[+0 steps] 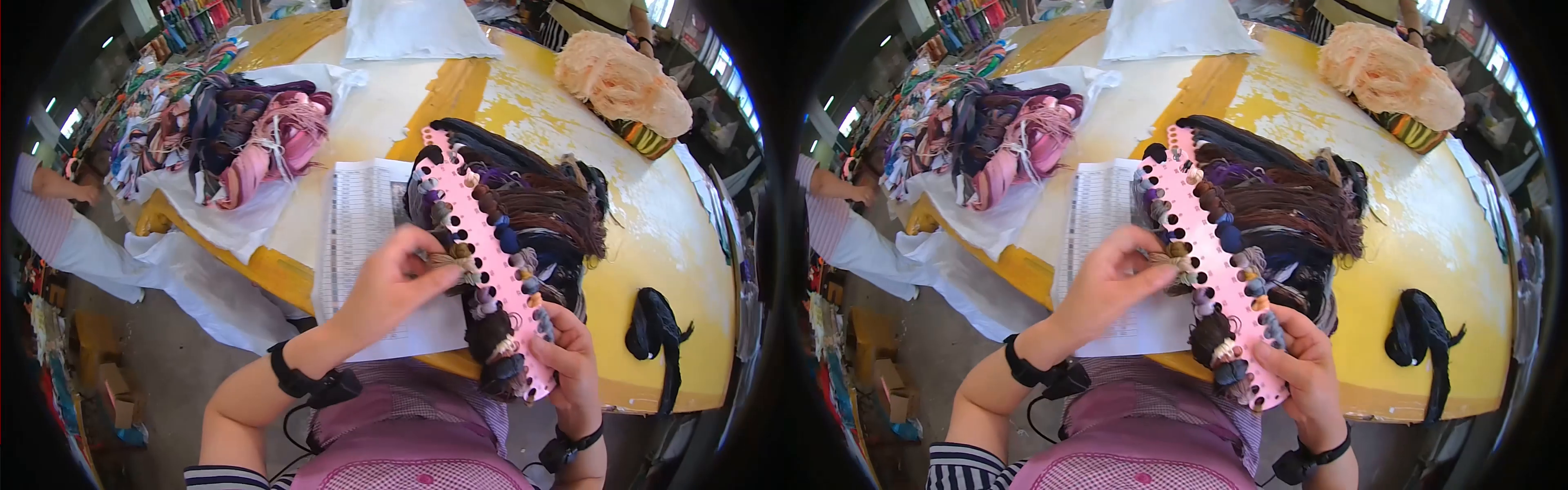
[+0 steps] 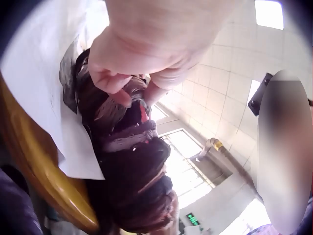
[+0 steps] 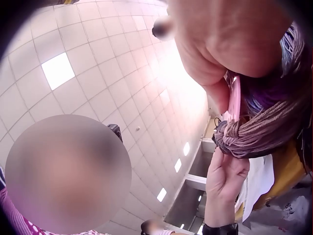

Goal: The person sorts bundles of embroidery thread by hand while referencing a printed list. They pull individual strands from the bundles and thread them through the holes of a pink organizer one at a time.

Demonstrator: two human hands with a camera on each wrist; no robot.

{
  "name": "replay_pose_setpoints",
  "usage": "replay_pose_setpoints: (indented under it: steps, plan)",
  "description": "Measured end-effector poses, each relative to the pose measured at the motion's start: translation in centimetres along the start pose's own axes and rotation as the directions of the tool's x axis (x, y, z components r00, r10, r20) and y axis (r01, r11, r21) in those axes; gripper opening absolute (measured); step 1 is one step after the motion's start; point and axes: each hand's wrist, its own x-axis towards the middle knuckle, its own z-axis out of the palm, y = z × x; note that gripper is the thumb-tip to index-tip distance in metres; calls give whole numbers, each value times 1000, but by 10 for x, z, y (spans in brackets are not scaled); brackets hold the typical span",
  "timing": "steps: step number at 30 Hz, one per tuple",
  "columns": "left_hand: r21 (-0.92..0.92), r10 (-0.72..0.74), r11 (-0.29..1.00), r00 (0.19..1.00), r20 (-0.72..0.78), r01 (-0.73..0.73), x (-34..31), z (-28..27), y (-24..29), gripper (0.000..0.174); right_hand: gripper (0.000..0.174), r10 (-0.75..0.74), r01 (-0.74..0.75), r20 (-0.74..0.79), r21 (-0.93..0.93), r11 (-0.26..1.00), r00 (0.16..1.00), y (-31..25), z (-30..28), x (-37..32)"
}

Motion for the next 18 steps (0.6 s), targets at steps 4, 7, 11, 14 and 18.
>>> replay_pose_setpoints:
  steps: [4, 7, 11, 14, 18]
  plan:
    - [252, 107, 964, 992, -60, -88, -13, -7, 13, 19, 45, 5, -5, -19, 10, 1000, 1000, 3, -4, 2]
    - [15, -59, 998, 989, 133, 58, -19, 7, 7, 27, 45, 5, -4, -13, 24, 1000, 1000, 1, 2, 1]
    - [-112, -74, 988, 966, 249, 105, -15, 17, 0, 24, 46, -24, 25, -23, 27, 999, 999, 1, 5, -1]
    - [-83, -101, 987, 940, 325, 135, -12, 15, 6, 15, 46, -67, 68, -21, 9, 998, 997, -2, 4, -5]
    - [-342, -218, 853, 864, 455, 395, -11, 12, 25, 18, 46, -125, 125, -28, 7, 992, 992, -8, 7, -10]
